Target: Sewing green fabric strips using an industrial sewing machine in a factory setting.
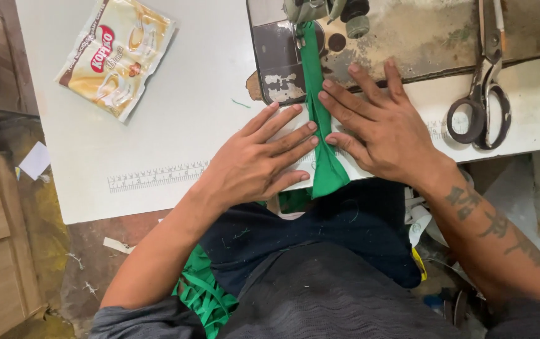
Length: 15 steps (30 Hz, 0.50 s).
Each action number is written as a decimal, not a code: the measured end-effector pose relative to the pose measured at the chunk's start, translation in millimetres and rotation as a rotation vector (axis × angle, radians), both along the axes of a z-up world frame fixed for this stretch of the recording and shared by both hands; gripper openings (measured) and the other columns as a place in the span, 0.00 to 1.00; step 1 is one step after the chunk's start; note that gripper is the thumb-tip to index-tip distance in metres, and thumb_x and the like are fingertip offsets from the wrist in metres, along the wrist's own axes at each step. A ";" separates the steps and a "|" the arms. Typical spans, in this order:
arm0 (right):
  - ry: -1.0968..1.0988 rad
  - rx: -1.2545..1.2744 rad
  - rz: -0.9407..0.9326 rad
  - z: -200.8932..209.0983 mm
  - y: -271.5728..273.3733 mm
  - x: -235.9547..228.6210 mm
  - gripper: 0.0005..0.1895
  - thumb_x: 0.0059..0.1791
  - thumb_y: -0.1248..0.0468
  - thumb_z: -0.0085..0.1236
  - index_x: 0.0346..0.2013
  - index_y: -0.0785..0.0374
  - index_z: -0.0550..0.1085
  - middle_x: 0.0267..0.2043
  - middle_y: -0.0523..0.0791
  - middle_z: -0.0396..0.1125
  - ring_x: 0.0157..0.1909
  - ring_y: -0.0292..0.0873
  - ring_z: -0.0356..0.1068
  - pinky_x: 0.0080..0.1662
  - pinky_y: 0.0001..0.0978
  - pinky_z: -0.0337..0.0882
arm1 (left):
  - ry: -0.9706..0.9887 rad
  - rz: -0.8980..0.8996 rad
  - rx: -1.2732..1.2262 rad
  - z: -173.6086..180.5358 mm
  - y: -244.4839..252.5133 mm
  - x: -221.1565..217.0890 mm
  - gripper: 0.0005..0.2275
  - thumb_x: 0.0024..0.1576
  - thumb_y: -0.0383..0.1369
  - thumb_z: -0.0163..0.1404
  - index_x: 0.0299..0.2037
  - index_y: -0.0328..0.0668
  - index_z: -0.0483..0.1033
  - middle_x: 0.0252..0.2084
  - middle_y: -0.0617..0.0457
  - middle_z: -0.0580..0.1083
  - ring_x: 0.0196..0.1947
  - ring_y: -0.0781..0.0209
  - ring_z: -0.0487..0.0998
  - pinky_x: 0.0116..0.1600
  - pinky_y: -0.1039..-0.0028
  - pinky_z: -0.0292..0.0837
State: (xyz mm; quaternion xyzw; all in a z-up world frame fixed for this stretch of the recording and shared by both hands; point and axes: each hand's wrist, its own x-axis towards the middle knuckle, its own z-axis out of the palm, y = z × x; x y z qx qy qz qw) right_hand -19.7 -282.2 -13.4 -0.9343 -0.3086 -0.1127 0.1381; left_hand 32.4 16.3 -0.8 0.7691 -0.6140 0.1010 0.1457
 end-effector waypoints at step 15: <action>0.019 -0.095 -0.071 0.8 13.2 -10.3 0.40 0.66 0.42 0.50 0.87 0.54 0.50 0.89 0.41 0.38 0.89 0.52 0.32 0.78 0.80 0.31 | 0.096 -0.029 -0.032 0.3 -5.4 -0.7 0.25 0.73 0.49 0.45 0.72 0.43 0.75 0.67 0.49 0.79 0.74 0.38 0.66 0.82 0.44 0.54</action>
